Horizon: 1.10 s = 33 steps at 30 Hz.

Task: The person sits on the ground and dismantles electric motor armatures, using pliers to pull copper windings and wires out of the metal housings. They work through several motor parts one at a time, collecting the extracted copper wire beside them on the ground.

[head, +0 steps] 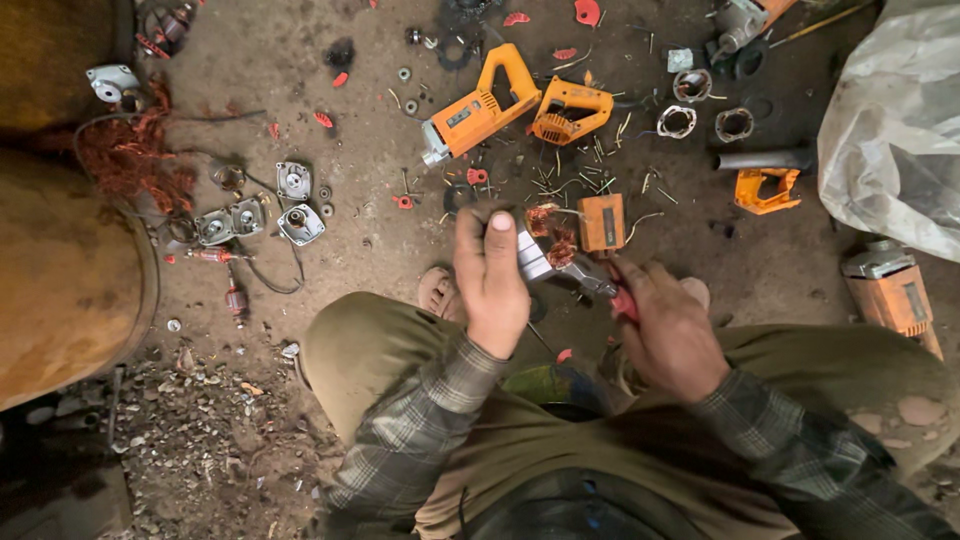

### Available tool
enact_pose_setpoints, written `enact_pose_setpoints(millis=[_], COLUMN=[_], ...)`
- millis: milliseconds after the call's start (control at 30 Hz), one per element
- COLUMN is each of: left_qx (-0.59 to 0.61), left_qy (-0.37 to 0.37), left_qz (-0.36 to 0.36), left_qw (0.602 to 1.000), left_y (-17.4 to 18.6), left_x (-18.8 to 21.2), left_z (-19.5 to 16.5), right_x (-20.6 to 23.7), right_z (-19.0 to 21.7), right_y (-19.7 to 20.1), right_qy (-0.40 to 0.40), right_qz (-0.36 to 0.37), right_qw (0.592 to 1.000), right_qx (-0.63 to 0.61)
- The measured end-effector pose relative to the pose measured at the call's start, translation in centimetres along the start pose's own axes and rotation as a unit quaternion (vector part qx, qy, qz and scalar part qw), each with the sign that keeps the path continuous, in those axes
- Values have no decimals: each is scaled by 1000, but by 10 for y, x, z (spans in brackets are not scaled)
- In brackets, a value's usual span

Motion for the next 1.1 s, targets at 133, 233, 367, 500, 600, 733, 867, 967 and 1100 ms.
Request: enact_pose_setpoints(millis=[133,233,367,500,600,733,867,967,1100], left_qx=[-49,-58,-9,18,158,319,421,452,441], left_qy=[-10,-13,-8,83,190,294,381,337,380], left_qz=[8,15,48,88,142,233,191,174,3], left_qw=[999,998,999,992,959,870,800,807,813], left_y=[-2,-3,-4,3,8,3,-7,-4,15], left_x=[3,4,4,1,-1,3,8,-10,-26], left_z=[-4,-6,-4,3,7,3,3,6,20], right_x=[3,5,10,15,22,35,35,29,29], right_z=[-2,-3,-6,-10,-10,0,13,16,4], right_y=[-3,-8,-18,-30,-35,-41,-48,-51,-46], right_qy=[1,-5,-78,-114,-75,42,212,165,126], right_qz=[2,23,134,239,266,319,308,282,254], right_qw=[1000,998,980,956,937,848,854,891,916], right_qx=[-14,-66,-122,-126,-213,-420,-363,-314,-283])
Point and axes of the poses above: each hand's wrist, its own x-axis away from the middle knuckle, its own y-axis out of the back of the hand, z = x × y, the point moved 2 cm from there along -x, towards the middle knuckle, and after that the axes turned 13 degrees about x, right-handed, at the moved point
